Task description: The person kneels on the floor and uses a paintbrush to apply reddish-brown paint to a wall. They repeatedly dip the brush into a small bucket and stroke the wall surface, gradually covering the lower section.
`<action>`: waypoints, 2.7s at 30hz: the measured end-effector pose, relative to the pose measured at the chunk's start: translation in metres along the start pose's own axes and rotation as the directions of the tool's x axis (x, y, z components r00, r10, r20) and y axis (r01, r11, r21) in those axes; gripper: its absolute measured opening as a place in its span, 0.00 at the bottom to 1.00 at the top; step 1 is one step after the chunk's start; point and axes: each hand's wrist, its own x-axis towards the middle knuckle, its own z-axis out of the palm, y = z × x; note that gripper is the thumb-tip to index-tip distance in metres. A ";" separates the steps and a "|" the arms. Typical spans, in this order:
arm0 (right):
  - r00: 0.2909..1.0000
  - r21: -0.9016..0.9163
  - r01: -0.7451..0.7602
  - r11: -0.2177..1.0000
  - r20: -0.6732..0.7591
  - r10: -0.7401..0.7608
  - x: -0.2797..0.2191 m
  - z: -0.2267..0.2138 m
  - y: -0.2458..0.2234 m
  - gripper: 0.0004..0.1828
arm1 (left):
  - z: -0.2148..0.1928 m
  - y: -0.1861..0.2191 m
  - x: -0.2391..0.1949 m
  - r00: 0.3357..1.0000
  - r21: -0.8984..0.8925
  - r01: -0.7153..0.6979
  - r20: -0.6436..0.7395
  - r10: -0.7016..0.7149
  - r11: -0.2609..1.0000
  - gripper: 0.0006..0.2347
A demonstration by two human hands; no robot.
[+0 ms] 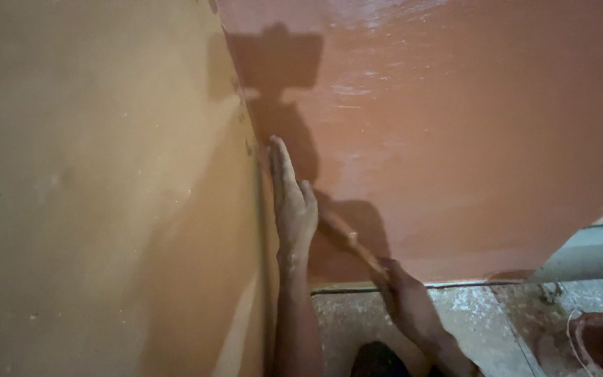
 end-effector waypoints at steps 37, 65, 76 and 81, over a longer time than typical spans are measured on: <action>0.963 -0.251 -0.224 0.942 -0.209 0.173 0.054 -0.104 0.001 0.24 | -0.053 0.075 -0.018 0.989 -0.070 -0.132 -0.068 0.128 0.989 0.35; 0.994 -0.201 -0.079 0.976 -0.084 0.063 0.099 -0.096 -0.011 0.25 | -0.070 0.083 -0.024 0.987 -0.065 -0.104 -0.129 0.095 0.992 0.34; 0.919 -0.515 -0.332 0.790 -0.364 0.148 0.050 -0.164 -0.032 0.26 | -0.062 0.083 -0.027 0.984 -0.063 -0.143 -0.119 0.135 0.988 0.36; 0.995 -0.605 -0.050 0.795 -0.101 -0.014 0.070 -0.104 -0.091 0.23 | -0.070 0.092 -0.032 0.987 -0.102 -0.120 -0.123 0.107 0.988 0.35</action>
